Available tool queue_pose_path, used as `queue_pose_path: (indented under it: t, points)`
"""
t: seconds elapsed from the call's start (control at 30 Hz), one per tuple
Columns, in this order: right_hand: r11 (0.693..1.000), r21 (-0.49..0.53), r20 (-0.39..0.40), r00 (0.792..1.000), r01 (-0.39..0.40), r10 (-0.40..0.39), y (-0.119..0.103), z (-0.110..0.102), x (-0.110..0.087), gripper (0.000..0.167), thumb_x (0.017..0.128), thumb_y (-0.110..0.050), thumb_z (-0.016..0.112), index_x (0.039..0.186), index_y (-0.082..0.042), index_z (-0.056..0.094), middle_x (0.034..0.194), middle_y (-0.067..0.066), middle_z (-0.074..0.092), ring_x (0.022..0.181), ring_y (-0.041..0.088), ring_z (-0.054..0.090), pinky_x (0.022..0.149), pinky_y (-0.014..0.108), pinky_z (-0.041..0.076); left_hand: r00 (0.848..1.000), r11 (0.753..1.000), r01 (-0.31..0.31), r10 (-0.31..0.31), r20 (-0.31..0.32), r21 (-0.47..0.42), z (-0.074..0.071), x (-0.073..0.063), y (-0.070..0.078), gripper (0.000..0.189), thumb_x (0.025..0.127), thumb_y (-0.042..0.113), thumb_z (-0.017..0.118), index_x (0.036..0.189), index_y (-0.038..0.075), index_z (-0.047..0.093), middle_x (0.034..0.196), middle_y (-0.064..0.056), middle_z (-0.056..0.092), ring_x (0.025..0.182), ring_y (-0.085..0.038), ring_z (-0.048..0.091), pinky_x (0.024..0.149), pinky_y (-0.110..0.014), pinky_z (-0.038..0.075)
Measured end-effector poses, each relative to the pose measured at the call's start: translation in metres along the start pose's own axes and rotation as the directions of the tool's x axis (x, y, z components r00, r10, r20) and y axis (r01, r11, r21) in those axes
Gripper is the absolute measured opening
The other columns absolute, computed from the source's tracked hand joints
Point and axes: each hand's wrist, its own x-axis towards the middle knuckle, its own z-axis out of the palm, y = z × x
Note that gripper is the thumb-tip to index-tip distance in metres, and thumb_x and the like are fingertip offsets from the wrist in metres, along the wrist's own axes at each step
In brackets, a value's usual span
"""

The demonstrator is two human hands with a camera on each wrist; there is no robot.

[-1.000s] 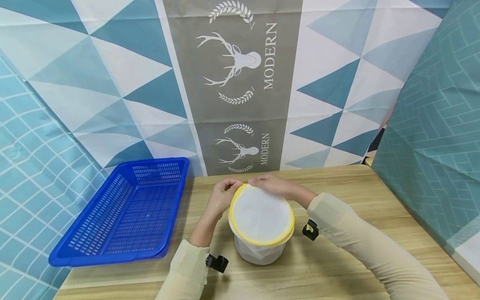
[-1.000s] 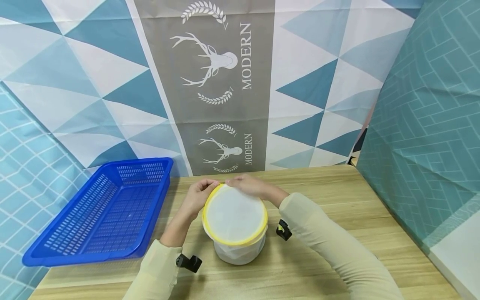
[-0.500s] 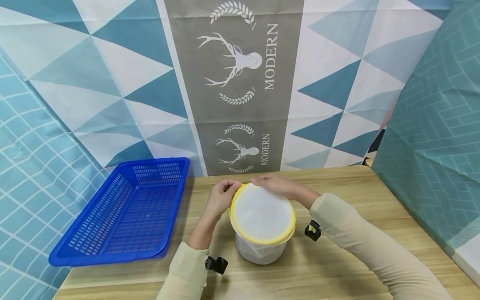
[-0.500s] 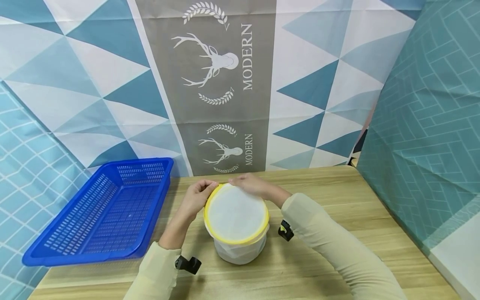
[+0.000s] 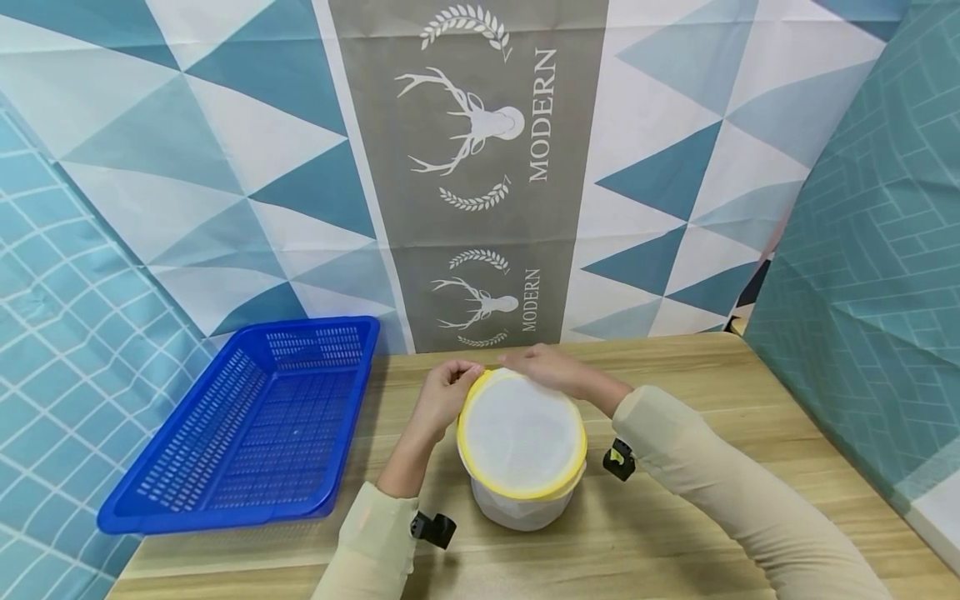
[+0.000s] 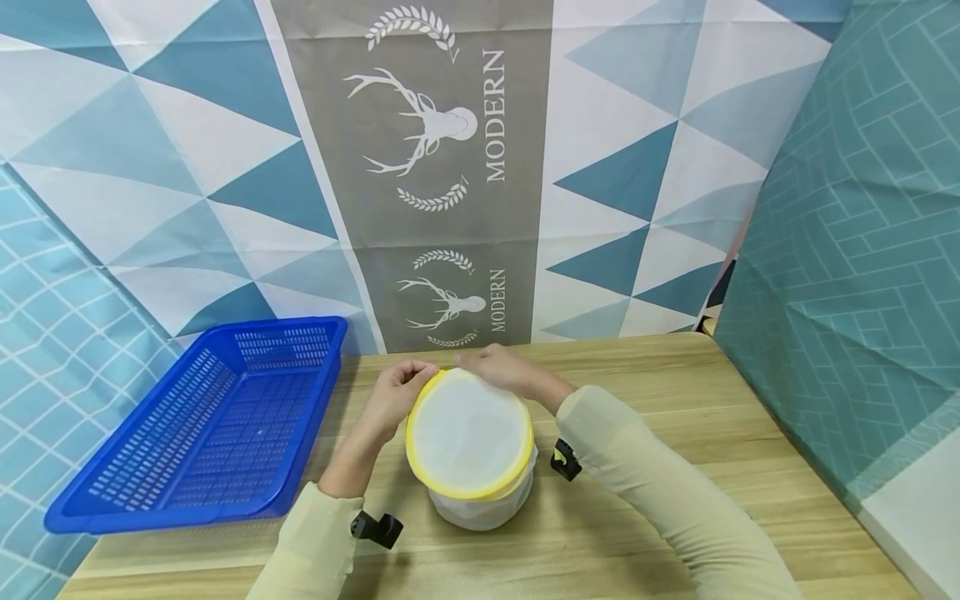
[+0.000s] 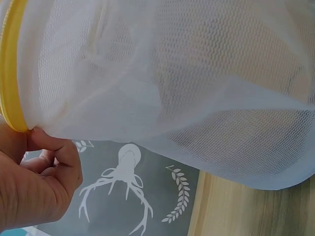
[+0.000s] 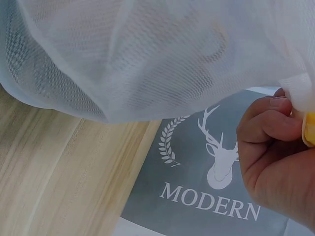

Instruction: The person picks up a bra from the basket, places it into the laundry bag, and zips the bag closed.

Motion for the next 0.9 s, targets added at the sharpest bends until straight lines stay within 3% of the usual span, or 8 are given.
queue_pose_path:
  t: [0.37, 0.73, 0.83, 0.9]
  points:
    - [0.994, -0.108, -0.066, 0.998, 0.018, -0.025, 0.0027, -0.0009, 0.0022, 0.044, 0.094, -0.048, 0.048, 0.094, -0.009, 0.07, 0.074, 0.005, 0.066, 0.061, 0.013, 0.062, 0.058, 0.029, 0.053, 0.996, 0.996, 0.084, -0.084, 0.034, 0.001, -0.0037, -0.0008, 0.0034, 0.023, 0.094, 0.02, 0.057, 0.101, 0.0, 0.065, 0.075, -0.002, 0.055, 0.058, -0.009, 0.052, 0.047, -0.019, 0.044]
    - [0.998, -0.061, -0.07, 0.998, -0.008, 0.003, 0.0038, -0.0015, 0.0006, 0.043, 0.097, -0.042, 0.047, 0.092, -0.006, 0.07, 0.07, 0.006, 0.065, 0.055, 0.014, 0.061, 0.053, 0.031, 0.054, 0.995, 0.996, 0.088, -0.088, 0.037, -0.008, -0.0043, -0.0032, 0.0031, 0.023, 0.095, 0.019, 0.055, 0.101, -0.001, 0.063, 0.076, -0.002, 0.055, 0.057, -0.009, 0.053, 0.047, -0.02, 0.046]
    - [0.999, -0.04, -0.072, 0.997, -0.008, 0.005, 0.0034, -0.0016, 0.0002, 0.043, 0.098, -0.04, 0.045, 0.098, -0.004, 0.069, 0.075, 0.009, 0.067, 0.056, 0.014, 0.062, 0.054, 0.031, 0.055, 0.997, 0.997, 0.075, -0.075, 0.017, 0.019, -0.0031, -0.0028, 0.0036, 0.023, 0.095, 0.019, 0.055, 0.1, -0.001, 0.064, 0.074, -0.002, 0.055, 0.057, -0.009, 0.052, 0.047, -0.02, 0.044]
    - [1.0, -0.028, -0.072, 0.997, 0.01, -0.012, 0.0026, -0.0019, -0.0004, 0.043, 0.099, -0.036, 0.043, 0.11, -0.001, 0.065, 0.087, 0.012, 0.068, 0.059, 0.012, 0.063, 0.057, 0.03, 0.055, 0.998, 0.997, 0.058, -0.058, -0.006, 0.045, -0.0024, -0.002, 0.004, 0.022, 0.094, 0.019, 0.056, 0.098, -0.001, 0.065, 0.074, -0.002, 0.055, 0.059, -0.009, 0.051, 0.049, -0.02, 0.044]
